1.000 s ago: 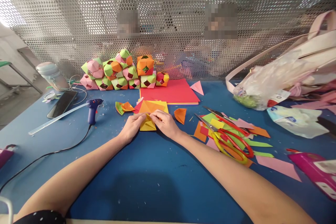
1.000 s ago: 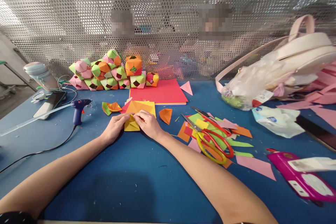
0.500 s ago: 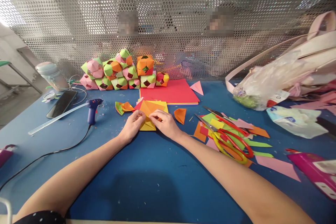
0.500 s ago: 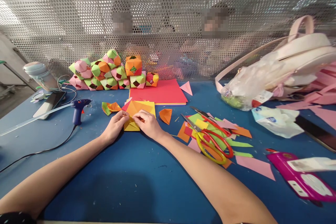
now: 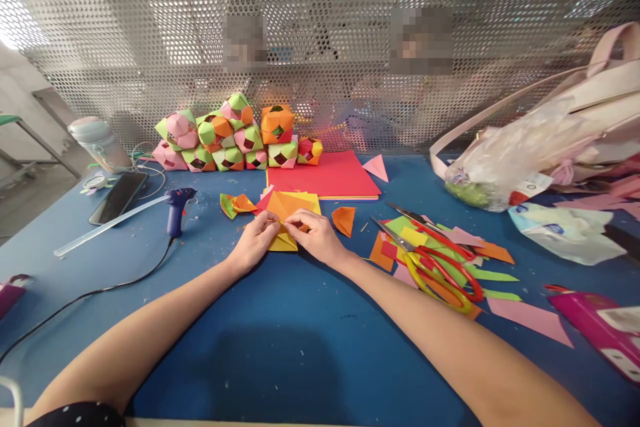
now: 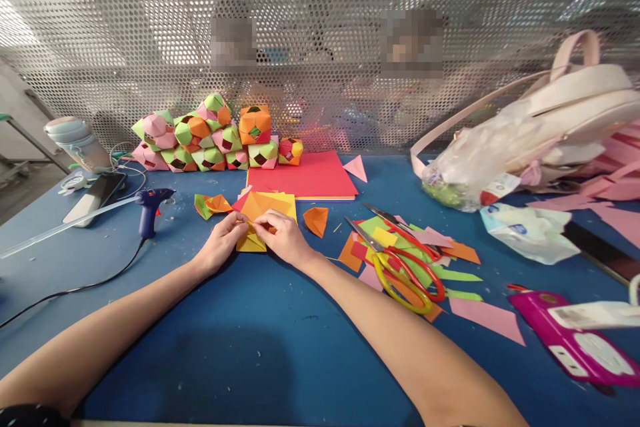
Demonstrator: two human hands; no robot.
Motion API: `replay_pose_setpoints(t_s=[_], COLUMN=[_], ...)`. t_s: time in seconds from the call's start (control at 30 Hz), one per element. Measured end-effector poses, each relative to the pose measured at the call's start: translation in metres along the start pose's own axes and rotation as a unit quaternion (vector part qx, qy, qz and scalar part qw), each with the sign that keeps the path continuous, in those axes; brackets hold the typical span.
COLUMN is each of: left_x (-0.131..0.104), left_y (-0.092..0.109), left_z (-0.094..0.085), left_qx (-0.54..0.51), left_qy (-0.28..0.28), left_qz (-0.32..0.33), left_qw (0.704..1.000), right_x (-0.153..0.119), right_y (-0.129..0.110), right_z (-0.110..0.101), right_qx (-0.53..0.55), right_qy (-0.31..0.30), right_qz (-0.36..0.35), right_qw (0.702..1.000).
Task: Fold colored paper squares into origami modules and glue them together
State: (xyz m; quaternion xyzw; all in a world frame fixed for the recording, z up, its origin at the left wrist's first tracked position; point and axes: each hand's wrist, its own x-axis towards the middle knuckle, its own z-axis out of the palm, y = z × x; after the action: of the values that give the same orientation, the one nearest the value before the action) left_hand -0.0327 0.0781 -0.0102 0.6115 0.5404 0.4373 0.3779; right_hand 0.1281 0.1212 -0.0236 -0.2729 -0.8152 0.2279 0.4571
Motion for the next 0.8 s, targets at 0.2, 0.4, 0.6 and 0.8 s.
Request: replay_pose_setpoints(t_s=[0.2,0.4,0.6,0.8], left_x=[-0.0008,0.001,0.0011,0.0008], left_y=[0.0012,-0.0024,-0.0033,-0.0019], left_z=[-0.0005,0.0043,0.0054,0.0034], left_qx=[-0.009,-0.026,-0.045,-0.086], left_qy=[-0.013,-0.024,-0.025,-0.025], left_qz=[0.008,0.013,0.015,-0.009], left_qw=[1.0,0.999,0.999,0.996], right_x=[-0.0002,-0.001,-0.0019,-0.001], right_y=[-0.0016,-0.0017,-0.002,-0.0007], right_z=[-0.0001,0.0012,-0.0002,0.0005], right_qx=[-0.02,-0.034,-0.027,-0.014], right_qy=[0.012,0.026,0.01,0.0], right_qz=[-0.003,-0.007,-0.011,0.0], right_qw=[1.0,0.999,1.0,1.0])
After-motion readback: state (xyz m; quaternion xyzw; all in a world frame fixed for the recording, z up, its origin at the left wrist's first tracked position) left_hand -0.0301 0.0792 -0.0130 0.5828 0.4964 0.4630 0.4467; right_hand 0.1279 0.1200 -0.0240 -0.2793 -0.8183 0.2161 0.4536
